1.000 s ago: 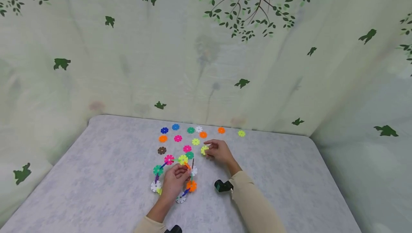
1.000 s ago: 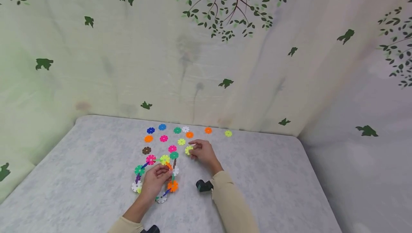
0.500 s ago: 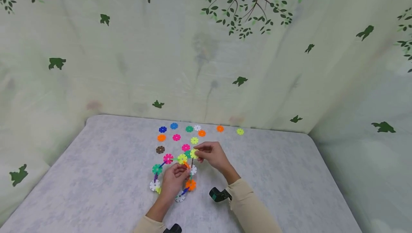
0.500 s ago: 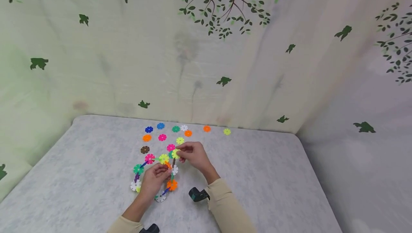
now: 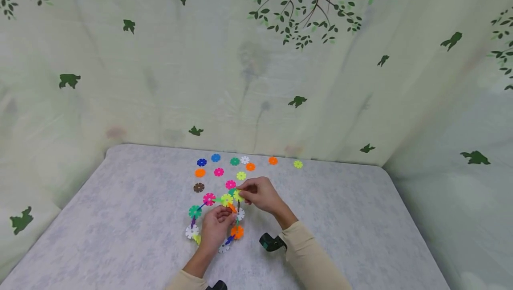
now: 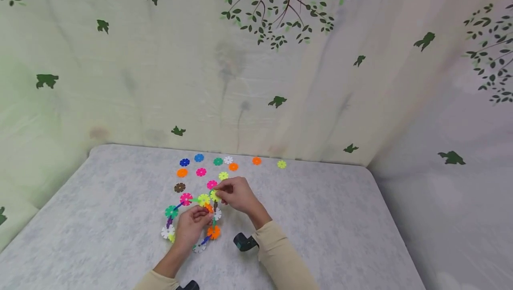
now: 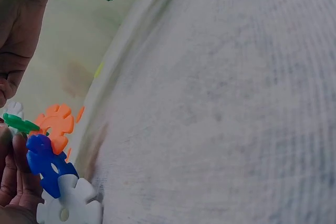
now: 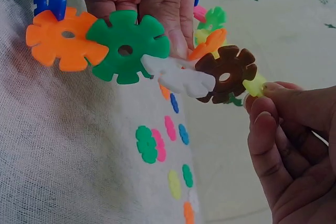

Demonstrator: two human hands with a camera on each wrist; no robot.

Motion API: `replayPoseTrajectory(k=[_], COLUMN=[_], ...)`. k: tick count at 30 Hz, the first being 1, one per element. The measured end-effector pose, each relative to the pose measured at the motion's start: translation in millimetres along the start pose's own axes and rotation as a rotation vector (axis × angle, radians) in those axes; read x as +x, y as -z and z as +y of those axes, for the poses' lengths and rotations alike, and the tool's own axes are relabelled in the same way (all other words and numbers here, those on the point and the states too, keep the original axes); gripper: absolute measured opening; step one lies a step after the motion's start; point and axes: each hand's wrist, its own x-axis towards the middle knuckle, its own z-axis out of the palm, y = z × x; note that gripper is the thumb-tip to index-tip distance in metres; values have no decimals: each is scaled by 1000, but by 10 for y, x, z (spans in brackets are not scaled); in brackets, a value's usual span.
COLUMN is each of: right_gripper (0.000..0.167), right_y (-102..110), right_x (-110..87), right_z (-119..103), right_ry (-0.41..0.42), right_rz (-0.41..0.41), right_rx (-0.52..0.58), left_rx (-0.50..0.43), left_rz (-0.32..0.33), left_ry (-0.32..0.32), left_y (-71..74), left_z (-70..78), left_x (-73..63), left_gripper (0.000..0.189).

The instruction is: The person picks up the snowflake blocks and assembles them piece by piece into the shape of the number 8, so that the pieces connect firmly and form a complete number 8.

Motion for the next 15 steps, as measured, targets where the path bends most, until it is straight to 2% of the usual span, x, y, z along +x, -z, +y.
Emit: replayPoseTrajectory(k=[7,15], right_gripper=[12,12], right_y=[4,8], right_x=[-9,-33], right_z=[-61,-96], right_ry=[14,14], right_rz=[-19,-31], right_rx=[-107,-152], left_rx=[12,17], left_rz=[16,28], left_ry=[-2,17], left_y=[-23,-32], left_z=[-10,1], left_x=[-13,-33], left_gripper=[14,15])
